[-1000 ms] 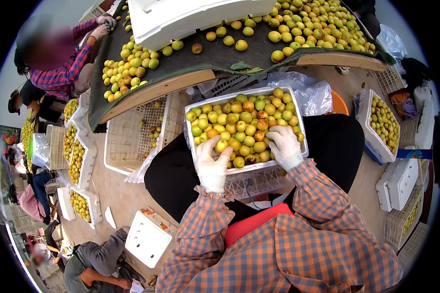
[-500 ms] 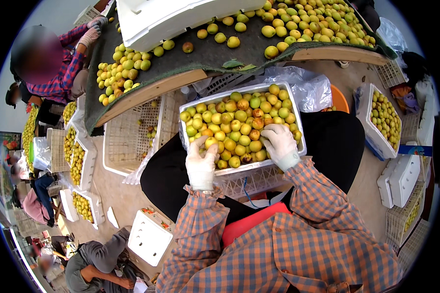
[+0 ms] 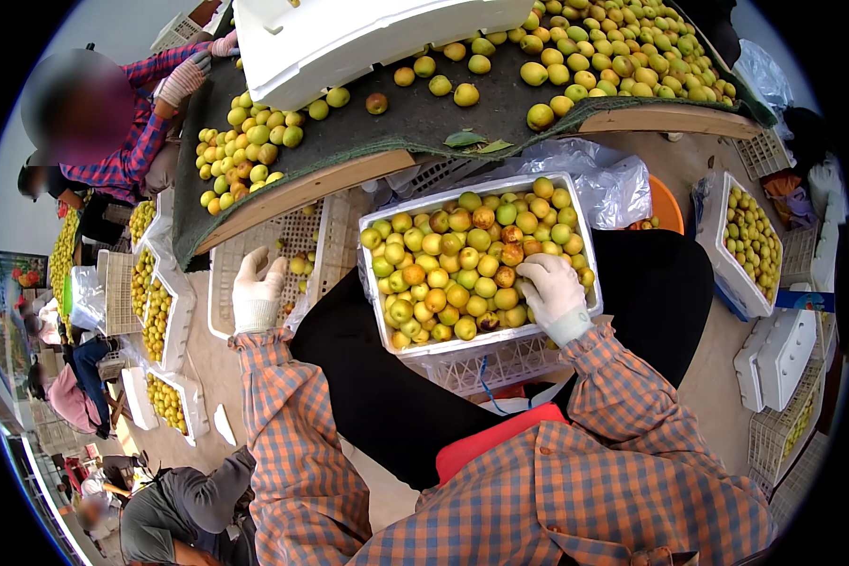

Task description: The person picks green-yellow round fruits from a large pile on a table and places them into a white styrofoam container. The person repeatedly scoops fruits with gloved hands and transfers them into the container while other workers sort nearby.

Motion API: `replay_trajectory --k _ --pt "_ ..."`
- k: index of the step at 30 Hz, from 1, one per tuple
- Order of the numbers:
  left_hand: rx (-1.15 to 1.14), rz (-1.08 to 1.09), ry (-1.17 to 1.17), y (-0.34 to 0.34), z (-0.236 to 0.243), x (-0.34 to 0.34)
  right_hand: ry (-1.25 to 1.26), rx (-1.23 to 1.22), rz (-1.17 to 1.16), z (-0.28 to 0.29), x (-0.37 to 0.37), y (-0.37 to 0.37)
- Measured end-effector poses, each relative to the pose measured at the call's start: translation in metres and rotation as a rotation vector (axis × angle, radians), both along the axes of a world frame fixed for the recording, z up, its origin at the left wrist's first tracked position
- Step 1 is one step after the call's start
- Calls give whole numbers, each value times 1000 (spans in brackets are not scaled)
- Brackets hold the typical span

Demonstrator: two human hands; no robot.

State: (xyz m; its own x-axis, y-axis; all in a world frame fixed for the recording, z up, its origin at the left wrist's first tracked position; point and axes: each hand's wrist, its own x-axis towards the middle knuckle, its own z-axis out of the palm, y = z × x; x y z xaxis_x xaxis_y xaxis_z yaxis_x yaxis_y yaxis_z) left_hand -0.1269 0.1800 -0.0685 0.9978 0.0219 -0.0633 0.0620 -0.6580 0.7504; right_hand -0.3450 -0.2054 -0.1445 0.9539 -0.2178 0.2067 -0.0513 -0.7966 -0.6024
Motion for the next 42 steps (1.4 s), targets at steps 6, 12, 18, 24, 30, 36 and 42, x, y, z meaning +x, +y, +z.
replay_trajectory --k 6,12,18,24,30,36,42 --pt "44 -453 108 -109 22 -28 -63 38 -54 13 24 -13" --pt "268 -587 17 -186 -18 -49 2 -59 15 21 74 -18" --pt "344 -750 -267 -200 -69 -54 86 -236 181 -3 103 17" --pt "412 -767 -172 -192 -70 -54 52 -199 308 8 97 13" --pt "525 -803 -43 -207 -64 -60 178 -11 359 89 114 -26" --pt "402 -780 -137 -209 -66 -59 164 -162 -196 173 202 -138" --pt "371 -755 -217 -210 -57 -56 666 -394 -178 147 259 -145"
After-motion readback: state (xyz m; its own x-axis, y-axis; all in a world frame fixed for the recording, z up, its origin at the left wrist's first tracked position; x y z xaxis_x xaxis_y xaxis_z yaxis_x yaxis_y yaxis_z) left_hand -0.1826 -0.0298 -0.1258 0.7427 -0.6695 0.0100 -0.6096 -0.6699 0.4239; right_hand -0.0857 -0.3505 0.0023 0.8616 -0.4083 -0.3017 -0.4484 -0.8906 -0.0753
